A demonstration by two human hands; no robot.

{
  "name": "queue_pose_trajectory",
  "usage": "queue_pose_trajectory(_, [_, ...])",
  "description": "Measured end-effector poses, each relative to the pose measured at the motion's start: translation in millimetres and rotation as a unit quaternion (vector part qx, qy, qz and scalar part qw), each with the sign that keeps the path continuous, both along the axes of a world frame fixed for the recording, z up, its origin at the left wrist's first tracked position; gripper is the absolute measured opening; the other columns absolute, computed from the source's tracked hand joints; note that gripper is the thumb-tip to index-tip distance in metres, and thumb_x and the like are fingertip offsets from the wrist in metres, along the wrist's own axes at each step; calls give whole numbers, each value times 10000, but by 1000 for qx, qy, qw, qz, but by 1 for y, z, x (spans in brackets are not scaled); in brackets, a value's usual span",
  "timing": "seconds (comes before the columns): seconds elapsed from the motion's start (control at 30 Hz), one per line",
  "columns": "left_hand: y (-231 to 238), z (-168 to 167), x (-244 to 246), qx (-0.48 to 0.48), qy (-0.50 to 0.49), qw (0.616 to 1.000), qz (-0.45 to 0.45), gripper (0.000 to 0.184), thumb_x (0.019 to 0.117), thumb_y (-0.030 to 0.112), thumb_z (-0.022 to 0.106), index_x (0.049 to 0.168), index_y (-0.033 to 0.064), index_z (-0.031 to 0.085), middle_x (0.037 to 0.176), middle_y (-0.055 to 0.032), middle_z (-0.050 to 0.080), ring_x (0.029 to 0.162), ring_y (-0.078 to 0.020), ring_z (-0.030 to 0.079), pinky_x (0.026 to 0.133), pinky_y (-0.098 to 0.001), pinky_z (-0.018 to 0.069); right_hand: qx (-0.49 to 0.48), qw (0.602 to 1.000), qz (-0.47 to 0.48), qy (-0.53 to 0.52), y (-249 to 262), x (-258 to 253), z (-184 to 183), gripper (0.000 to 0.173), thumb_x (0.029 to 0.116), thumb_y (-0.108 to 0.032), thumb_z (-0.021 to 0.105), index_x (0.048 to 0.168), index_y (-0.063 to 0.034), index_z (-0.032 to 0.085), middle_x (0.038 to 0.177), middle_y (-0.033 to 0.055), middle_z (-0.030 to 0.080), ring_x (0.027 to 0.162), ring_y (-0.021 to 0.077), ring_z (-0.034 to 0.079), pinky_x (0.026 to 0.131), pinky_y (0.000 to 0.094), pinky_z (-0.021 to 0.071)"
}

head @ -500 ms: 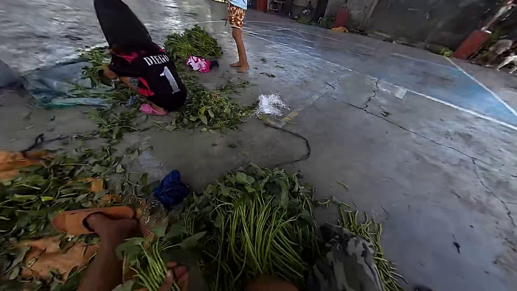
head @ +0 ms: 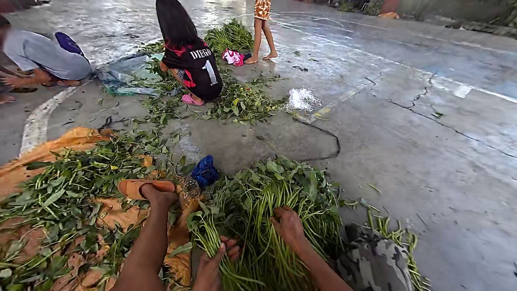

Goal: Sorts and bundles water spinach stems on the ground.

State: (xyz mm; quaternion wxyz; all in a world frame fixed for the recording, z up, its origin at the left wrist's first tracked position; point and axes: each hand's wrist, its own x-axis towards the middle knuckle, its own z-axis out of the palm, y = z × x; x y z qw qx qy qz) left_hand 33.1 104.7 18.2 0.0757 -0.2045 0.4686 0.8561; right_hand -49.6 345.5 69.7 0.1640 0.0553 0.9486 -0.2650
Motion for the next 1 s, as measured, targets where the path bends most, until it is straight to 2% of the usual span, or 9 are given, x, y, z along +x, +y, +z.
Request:
queue_pose_trajectory(0.23, [0,-1,-5,35,46,998,23,193,998,-22,477,1164,15,569,1026,-132,746,892,-263,753,834,-415,634,-248,956,-58,145,7,22,31,229,955,-215,699,1086,-26,699,932,60,741,836,123,718,799,303,593])
queue_pose_trajectory(0.33, [6,-3,-5,53,84,995,0,221,915,-55,586,1123,17,599,1035,-129,749,923,-264,750,868,-424,627,-201,969,-24,142,1,33,26,255,983,-222,661,1137,-22,697,962,88,732,833,168,709,802,341,584])
queue_pose_trajectory(0.47, [13,-4,-3,50,94,994,-36,228,920,-15,612,1148,4,612,1071,-145,746,948,-272,747,892,-429,618,-168,961,47,217,-25,64,13,246,955,-185,670,1112,-2,720,969,140,724,744,210,710,709,361,611])
queue_pose_trajectory(0.53, [19,1,-1,63,79,993,-59,279,935,-17,585,1213,-7,585,1118,-151,738,970,-278,744,887,-434,618,-193,961,77,181,-34,73,3,264,957,-177,680,1135,16,703,995,159,720,789,229,717,757,373,611])
queue_pose_trajectory(0.67, [29,2,3,37,87,990,-99,348,928,-7,581,1277,-6,584,1124,-88,748,983,-162,726,869,-324,601,-208,962,129,121,-50,86,-11,284,967,-116,652,1200,43,688,1098,223,698,920,305,716,868,417,591])
queue_pose_trajectory(0.77, [29,-3,3,30,95,988,-120,295,932,-33,558,1218,-8,623,1128,-94,749,1029,-159,714,918,-322,579,-188,966,152,92,-53,89,-10,277,975,-99,612,1204,35,694,1131,229,695,971,328,710,900,446,575])
queue_pose_trajectory(0.87, [22,0,2,51,79,989,-117,227,928,-5,591,1146,12,650,1092,-113,743,947,-197,730,833,-352,615,-202,962,77,169,-44,81,-15,226,962,-170,645,1085,-2,734,1027,171,679,819,227,694,750,361,602])
queue_pose_trajectory(0.93, [13,2,1,98,89,983,-128,251,907,74,685,1151,32,644,1119,-159,739,957,-284,745,828,-430,624,-179,961,18,209,-34,67,-19,234,945,-164,664,1097,11,702,1082,193,637,767,213,658,688,340,582])
queue_pose_trajectory(1.0, [5,4,-1,130,98,980,-117,296,862,121,784,1129,66,666,1060,-151,755,926,-283,754,833,-435,626,-153,968,1,197,-24,54,-20,229,945,-129,652,1118,14,695,1214,229,587,844,237,661,746,345,584])
